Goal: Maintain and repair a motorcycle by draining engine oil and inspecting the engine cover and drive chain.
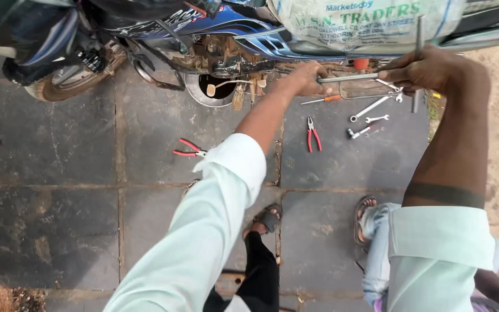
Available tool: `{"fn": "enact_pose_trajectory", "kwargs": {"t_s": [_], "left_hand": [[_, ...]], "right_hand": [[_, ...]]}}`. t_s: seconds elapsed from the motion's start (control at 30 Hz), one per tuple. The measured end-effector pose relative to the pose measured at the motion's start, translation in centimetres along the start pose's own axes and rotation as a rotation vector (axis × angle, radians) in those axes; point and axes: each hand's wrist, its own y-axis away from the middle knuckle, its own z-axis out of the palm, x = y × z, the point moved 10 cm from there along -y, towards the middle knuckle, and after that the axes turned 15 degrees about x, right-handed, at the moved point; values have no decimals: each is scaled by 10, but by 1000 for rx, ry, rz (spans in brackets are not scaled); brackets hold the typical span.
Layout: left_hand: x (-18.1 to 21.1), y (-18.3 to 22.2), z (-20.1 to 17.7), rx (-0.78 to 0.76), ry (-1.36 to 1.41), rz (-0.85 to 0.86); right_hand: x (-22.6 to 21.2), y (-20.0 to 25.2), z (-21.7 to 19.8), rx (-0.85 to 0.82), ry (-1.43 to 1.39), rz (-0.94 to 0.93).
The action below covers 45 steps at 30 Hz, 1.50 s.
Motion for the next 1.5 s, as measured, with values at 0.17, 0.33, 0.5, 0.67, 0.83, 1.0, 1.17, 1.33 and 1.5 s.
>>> {"fn": "enact_pose_trajectory", "kwargs": {"t_s": [0.17,0.33,0.5,0.67,0.83,1.0,1.17,1.33,1.5], "left_hand": [[-119,1,71,96,-94,2],[-258,66,114,202,-338,285],[-303,92,149,127,-640,802],[-344,55,138,304,-765,846],[-375,23,132,327,-727,778],[-374,13,127,156,-985,501],[-362,38,142,175,-1001,494],[-295,107,189,42,86,216],[-300,134,201,148,86,111]], "right_hand": [[43,-60,147,59,-96,-129],[127,-39,442,207,-744,7],[109,-45,620,41,-1575,64],[66,-91,616,124,-1481,-208],[57,-137,646,88,-1593,-228],[46,-139,654,-99,-1937,46],[45,-153,657,-5,-1838,-125],[79,-196,697,140,-1822,-381],[73,-202,696,127,-1758,-242]]}}
